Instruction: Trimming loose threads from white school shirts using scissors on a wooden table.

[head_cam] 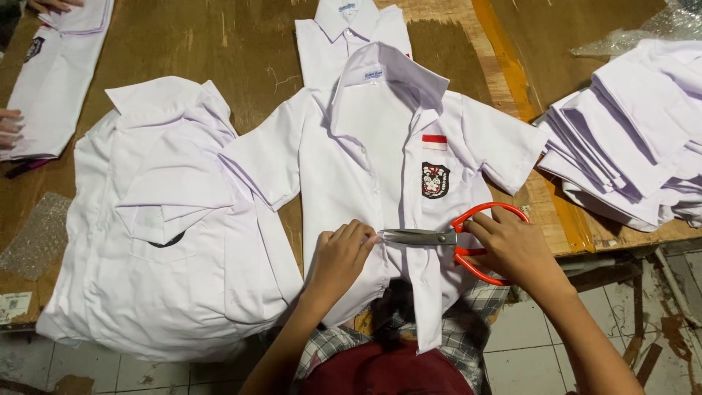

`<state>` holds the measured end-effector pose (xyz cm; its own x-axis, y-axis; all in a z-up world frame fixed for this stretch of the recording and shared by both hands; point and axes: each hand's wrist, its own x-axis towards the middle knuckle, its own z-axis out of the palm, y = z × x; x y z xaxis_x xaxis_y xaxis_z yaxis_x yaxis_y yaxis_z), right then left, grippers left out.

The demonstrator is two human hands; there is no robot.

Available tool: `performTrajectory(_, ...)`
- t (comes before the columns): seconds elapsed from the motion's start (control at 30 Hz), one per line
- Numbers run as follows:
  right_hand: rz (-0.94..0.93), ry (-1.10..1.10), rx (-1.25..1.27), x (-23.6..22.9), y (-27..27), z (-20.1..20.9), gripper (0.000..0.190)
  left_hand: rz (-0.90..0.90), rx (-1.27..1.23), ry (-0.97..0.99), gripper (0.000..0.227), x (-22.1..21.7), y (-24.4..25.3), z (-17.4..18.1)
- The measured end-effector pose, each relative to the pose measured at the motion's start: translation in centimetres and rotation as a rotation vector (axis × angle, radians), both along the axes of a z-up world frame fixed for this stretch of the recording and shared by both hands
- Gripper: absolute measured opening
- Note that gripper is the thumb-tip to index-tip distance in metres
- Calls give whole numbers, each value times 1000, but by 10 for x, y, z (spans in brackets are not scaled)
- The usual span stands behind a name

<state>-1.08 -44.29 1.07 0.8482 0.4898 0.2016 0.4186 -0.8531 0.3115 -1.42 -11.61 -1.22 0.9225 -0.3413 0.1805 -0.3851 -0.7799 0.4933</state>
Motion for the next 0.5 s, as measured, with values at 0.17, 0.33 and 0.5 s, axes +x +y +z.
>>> performTrajectory(0.17,-25,129,-108,-2,8,17,50,-14,-24,-44,24,0,-1,6)
performTrajectory(0.33,-34,219,-137,-1,15,29,51,-12,-44,-60,23,1,-2,3)
performTrajectory(0.5,-12,191,-192,2,22,36,50,-7,-14,-41,26,2,-3,8)
